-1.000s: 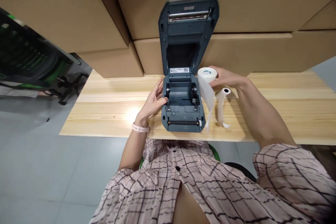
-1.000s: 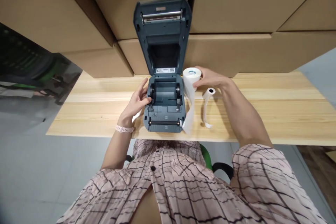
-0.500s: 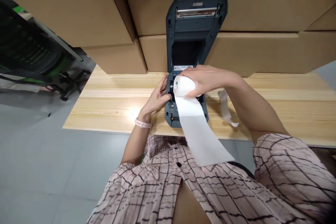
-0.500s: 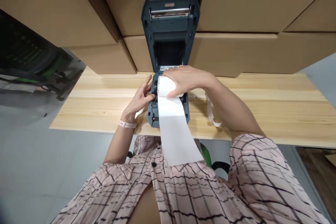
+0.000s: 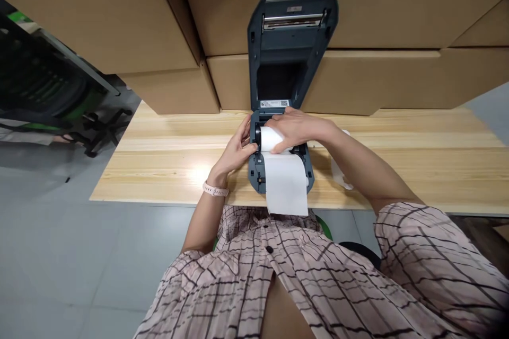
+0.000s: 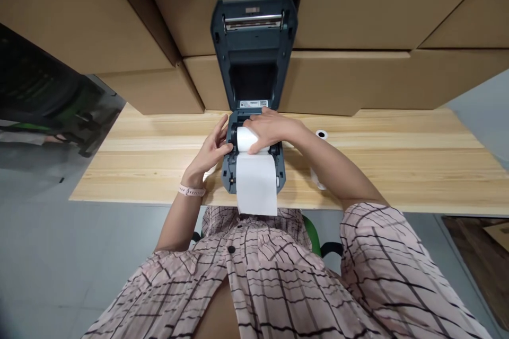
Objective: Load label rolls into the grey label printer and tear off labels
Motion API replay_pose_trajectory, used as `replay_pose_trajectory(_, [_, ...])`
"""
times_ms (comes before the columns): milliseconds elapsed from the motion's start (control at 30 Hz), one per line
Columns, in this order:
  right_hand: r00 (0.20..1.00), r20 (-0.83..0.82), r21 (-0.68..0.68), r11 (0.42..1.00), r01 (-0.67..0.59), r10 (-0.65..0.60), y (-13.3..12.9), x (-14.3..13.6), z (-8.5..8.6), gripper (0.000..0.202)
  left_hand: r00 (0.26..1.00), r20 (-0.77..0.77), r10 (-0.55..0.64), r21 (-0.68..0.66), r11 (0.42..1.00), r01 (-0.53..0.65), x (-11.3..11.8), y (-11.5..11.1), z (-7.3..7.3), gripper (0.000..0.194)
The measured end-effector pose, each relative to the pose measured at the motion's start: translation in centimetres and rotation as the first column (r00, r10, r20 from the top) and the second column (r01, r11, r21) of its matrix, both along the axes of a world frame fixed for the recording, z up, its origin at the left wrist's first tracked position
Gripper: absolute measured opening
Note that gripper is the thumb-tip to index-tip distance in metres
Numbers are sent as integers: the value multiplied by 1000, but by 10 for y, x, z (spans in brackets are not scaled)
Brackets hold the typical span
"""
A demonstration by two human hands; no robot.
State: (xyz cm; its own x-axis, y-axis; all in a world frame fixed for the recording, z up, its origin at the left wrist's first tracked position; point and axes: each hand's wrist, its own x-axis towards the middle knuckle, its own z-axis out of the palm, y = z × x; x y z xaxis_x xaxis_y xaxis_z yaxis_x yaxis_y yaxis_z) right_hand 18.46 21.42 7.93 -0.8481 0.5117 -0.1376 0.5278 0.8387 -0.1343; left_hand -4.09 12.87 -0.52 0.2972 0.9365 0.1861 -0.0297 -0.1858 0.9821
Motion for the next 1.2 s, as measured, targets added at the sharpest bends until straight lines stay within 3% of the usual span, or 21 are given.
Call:
replay_pose_trajectory(100, [988, -147, -17, 999, 43, -45, -23, 16, 8, 64, 1000, -6, 3, 5, 1000, -3, 1, 0, -1, 101])
replay_pose_trajectory(200, [954, -295, -35, 998, 49, -57, -65, 38, 11, 59, 1000, 4, 0, 12, 1000, 0, 1, -1, -2, 99])
replay_pose_trajectory(333, [918, -396, -91, 996, -14, -24, -123, 53, -9, 53, 1000, 6, 13, 34, 999, -14, 2, -1, -2, 95])
replay_pose_trajectory(433, [903, -430, -50, 999, -13, -9, -147, 50, -29, 56, 999, -10, 48, 52, 997, -47, 4, -2, -2, 91])
replay_pose_trajectory(567, [883, -466, -2, 999, 53, -48, -158, 41, -41, 59, 992, -33, 124, 57, 991, -122, 11, -5, 1, 89])
replay_pose_trajectory(967, [879, -468, -5, 995, 100, -91, -166, 33, -38, 59, 969, -82, 233, 29, 972, -231, 23, -15, 5, 72])
replay_pose_trajectory(1067, [879, -471, 9, 996, 89, -74, -165, 34, -39, 55, 959, -74, 275, -15, 961, -277, 32, -28, 9, 74])
replay_pose_trajectory(1200, [862, -504, -18, 998, 53, -55, -165, 38, -42, 54, 949, -64, 308, -168, 934, -314, 46, -63, 17, 85])
